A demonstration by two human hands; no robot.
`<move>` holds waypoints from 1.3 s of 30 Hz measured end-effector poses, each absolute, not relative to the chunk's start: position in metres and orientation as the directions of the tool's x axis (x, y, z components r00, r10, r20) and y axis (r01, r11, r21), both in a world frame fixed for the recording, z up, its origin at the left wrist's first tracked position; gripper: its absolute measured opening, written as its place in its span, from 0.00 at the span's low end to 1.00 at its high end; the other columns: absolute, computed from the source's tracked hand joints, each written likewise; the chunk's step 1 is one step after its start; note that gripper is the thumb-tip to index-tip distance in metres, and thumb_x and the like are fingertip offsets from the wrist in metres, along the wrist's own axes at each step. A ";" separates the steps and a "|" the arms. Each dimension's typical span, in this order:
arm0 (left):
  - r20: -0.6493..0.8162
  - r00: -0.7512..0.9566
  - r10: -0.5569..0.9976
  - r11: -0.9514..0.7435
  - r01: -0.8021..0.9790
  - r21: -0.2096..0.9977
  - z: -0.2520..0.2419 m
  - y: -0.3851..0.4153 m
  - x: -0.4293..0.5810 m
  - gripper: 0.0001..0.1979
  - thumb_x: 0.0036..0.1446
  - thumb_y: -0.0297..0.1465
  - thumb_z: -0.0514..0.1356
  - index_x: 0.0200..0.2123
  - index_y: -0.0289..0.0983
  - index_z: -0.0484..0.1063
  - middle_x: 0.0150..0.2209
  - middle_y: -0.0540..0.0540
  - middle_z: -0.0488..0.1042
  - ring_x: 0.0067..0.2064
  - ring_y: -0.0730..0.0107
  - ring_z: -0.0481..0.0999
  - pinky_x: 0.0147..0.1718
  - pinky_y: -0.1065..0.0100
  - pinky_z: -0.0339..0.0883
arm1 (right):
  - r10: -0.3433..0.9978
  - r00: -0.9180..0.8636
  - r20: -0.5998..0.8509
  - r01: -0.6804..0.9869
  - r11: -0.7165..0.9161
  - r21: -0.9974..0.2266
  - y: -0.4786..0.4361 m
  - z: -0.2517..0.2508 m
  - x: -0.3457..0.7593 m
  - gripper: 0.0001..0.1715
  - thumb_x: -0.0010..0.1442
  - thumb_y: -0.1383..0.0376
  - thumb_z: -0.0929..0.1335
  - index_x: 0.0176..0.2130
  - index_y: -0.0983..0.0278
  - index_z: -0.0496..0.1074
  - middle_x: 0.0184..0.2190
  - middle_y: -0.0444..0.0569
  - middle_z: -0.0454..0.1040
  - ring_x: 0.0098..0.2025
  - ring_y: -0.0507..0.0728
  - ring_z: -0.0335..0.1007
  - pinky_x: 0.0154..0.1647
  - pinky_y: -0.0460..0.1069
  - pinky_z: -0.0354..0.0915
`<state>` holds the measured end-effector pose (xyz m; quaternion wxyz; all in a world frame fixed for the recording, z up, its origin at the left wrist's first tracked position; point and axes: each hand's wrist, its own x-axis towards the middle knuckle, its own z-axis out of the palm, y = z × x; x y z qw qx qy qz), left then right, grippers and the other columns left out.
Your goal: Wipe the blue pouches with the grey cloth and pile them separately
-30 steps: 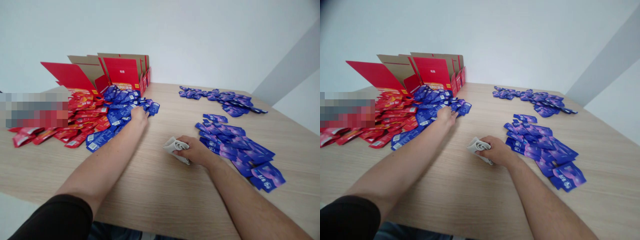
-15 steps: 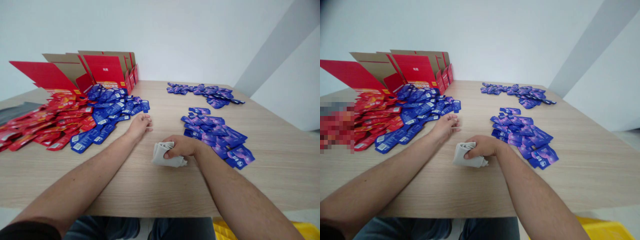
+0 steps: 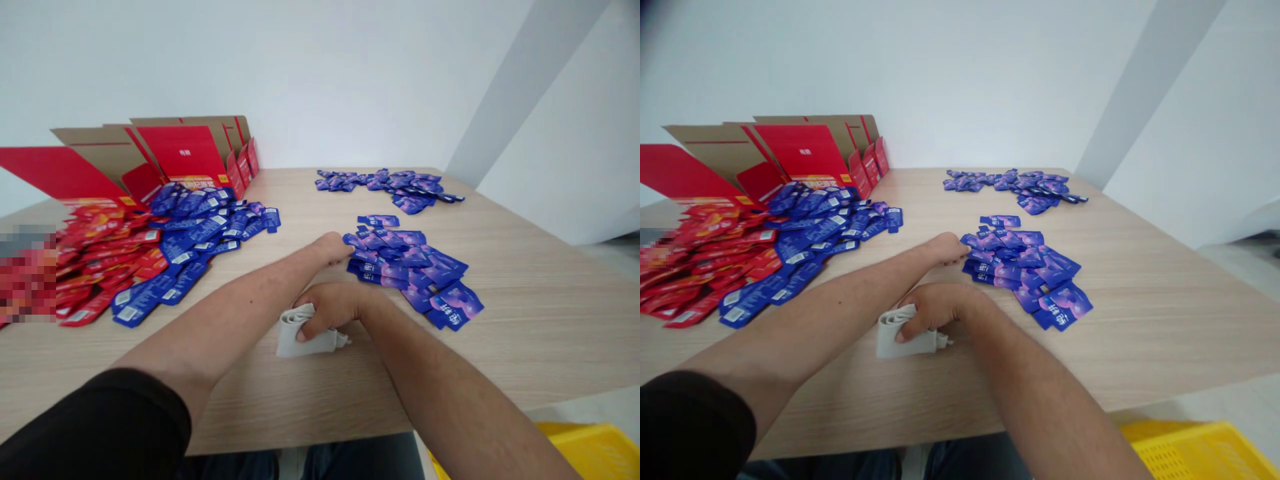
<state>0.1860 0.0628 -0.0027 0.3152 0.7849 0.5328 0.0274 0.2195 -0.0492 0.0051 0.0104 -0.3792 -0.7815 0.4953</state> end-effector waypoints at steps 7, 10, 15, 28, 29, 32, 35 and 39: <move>-0.303 0.334 0.893 -0.074 0.770 0.633 -0.004 0.066 0.198 0.11 0.46 0.37 0.72 0.30 0.36 0.79 0.31 0.44 0.81 0.40 0.61 0.80 0.36 0.70 0.68 | 0.571 -0.769 -0.287 0.511 0.281 -0.812 -0.046 0.001 0.219 0.16 0.54 0.60 0.77 0.42 0.64 0.79 0.38 0.43 0.81 0.40 0.54 0.75 0.42 0.45 0.67; -0.351 0.311 0.883 0.049 0.683 0.729 -0.005 0.063 0.195 0.11 0.51 0.35 0.70 0.24 0.36 0.74 0.22 0.47 0.74 0.29 0.66 0.75 0.28 0.68 0.64 | 0.579 -0.757 -0.302 0.532 0.278 -0.800 -0.046 0.001 0.217 0.15 0.53 0.59 0.77 0.39 0.64 0.79 0.34 0.41 0.80 0.36 0.53 0.74 0.38 0.45 0.66; -0.440 0.333 0.834 0.279 0.433 0.857 -0.001 0.055 0.175 0.14 0.58 0.29 0.64 0.21 0.36 0.67 0.18 0.51 0.68 0.18 0.76 0.63 0.21 0.71 0.58 | 0.606 -0.713 -0.353 0.587 0.241 -0.773 -0.049 0.006 0.218 0.14 0.51 0.58 0.77 0.36 0.62 0.78 0.28 0.38 0.77 0.30 0.51 0.72 0.32 0.44 0.64; -0.172 0.029 0.985 0.170 -0.393 0.904 -0.001 0.002 0.026 0.06 0.57 0.22 0.60 0.29 0.36 0.67 0.30 0.46 0.78 0.30 0.69 0.81 0.28 0.70 0.78 | 0.647 -0.728 -0.226 0.188 -0.129 -0.974 -0.048 -0.008 0.219 0.24 0.43 0.57 0.80 0.38 0.65 0.76 0.29 0.41 0.77 0.29 0.51 0.71 0.31 0.45 0.66; -0.165 0.009 0.986 0.155 -0.402 0.903 -0.003 -0.002 0.020 0.06 0.56 0.22 0.60 0.29 0.36 0.67 0.30 0.46 0.78 0.29 0.70 0.80 0.28 0.70 0.77 | 0.689 -0.702 -0.179 0.085 -0.169 -0.982 -0.048 -0.010 0.218 0.26 0.43 0.56 0.81 0.39 0.65 0.76 0.29 0.41 0.77 0.29 0.51 0.71 0.31 0.46 0.66; -0.167 0.012 0.986 0.156 -0.420 0.894 -0.010 -0.011 0.009 0.08 0.57 0.23 0.60 0.26 0.36 0.66 0.23 0.49 0.74 0.25 0.74 0.76 0.25 0.73 0.75 | 0.825 -0.561 -0.065 -0.162 -0.187 -0.969 -0.047 -0.017 0.213 0.29 0.42 0.54 0.82 0.39 0.65 0.75 0.29 0.42 0.76 0.28 0.51 0.70 0.30 0.46 0.66; -0.126 0.061 0.990 0.140 -0.407 0.903 -0.018 -0.015 0.009 0.10 0.55 0.25 0.62 0.25 0.36 0.65 0.22 0.51 0.72 0.24 0.75 0.75 0.26 0.72 0.74 | 0.910 -0.414 -0.025 -0.254 -0.142 -0.957 -0.043 -0.023 0.209 0.30 0.41 0.52 0.82 0.39 0.65 0.74 0.29 0.43 0.76 0.28 0.51 0.68 0.29 0.46 0.65; -0.034 0.157 0.987 0.081 -0.304 0.949 -0.031 -0.019 0.013 0.13 0.48 0.32 0.70 0.26 0.36 0.67 0.27 0.49 0.75 0.31 0.71 0.78 0.30 0.70 0.75 | 0.976 -0.217 0.012 -0.236 -0.041 -0.971 -0.039 -0.030 0.205 0.30 0.45 0.51 0.80 0.43 0.63 0.75 0.31 0.44 0.76 0.29 0.53 0.67 0.29 0.47 0.64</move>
